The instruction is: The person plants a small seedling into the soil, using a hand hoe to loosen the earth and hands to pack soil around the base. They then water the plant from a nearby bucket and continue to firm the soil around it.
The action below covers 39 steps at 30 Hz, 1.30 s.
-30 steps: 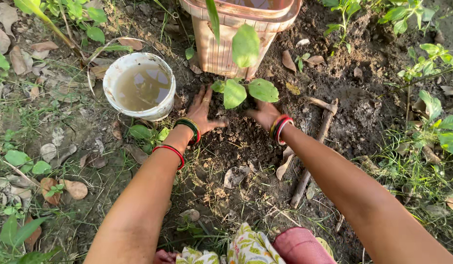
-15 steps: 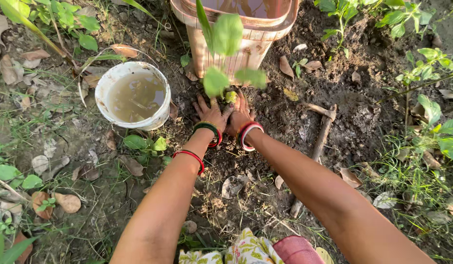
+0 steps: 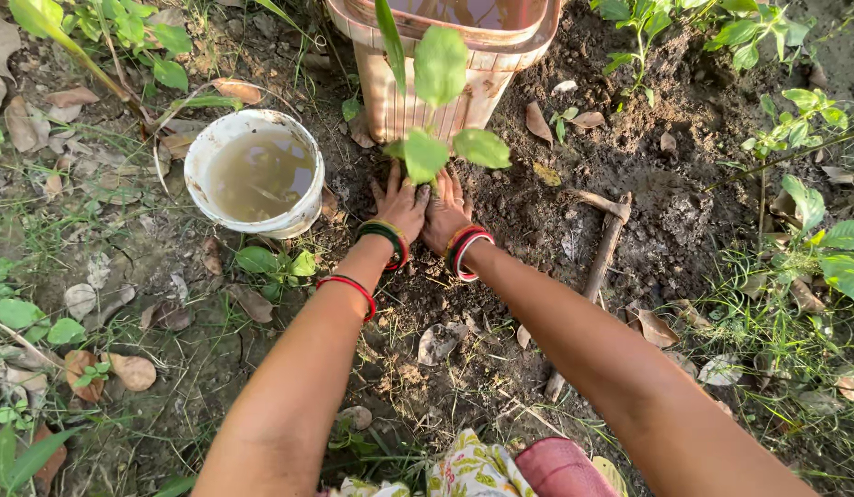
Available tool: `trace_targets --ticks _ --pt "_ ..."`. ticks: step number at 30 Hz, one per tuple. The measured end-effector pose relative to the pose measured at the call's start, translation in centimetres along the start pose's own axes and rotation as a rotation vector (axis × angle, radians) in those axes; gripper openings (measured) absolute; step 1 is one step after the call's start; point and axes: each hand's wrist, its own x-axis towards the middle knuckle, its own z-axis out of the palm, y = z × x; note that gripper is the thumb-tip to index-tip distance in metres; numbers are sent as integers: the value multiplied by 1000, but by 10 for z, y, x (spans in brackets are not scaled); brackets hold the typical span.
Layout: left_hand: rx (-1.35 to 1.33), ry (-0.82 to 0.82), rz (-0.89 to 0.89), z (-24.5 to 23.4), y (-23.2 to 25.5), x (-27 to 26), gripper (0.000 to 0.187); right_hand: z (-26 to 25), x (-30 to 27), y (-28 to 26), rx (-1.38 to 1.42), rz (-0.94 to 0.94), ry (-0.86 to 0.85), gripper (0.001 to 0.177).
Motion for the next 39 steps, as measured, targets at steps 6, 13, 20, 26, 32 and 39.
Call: trace_targets --ticks 6,13,20,26,32,39 --pt "-9 -53 114 -35 14 -16 77 -42 -5 -8 63 -45 -173 98" --pt "71 -240 -143 -79 15 -83 134 -85 -77 -5 123 182 -275 141" --pt "79 -112 -322 5 12 -59 148 -21 -54 -27 -75 401 -343 140" --pt "11 -413 -407 -59 21 -65 125 -52 -58 -23 75 354 -364 137" --pt "22 169 -21 -122 21 -84 49 -60 -58 -25 238 336 71 66" --pt "9 607 -190 -164 -93 -7 35 -45 -32 -25 846 668 -114 32"
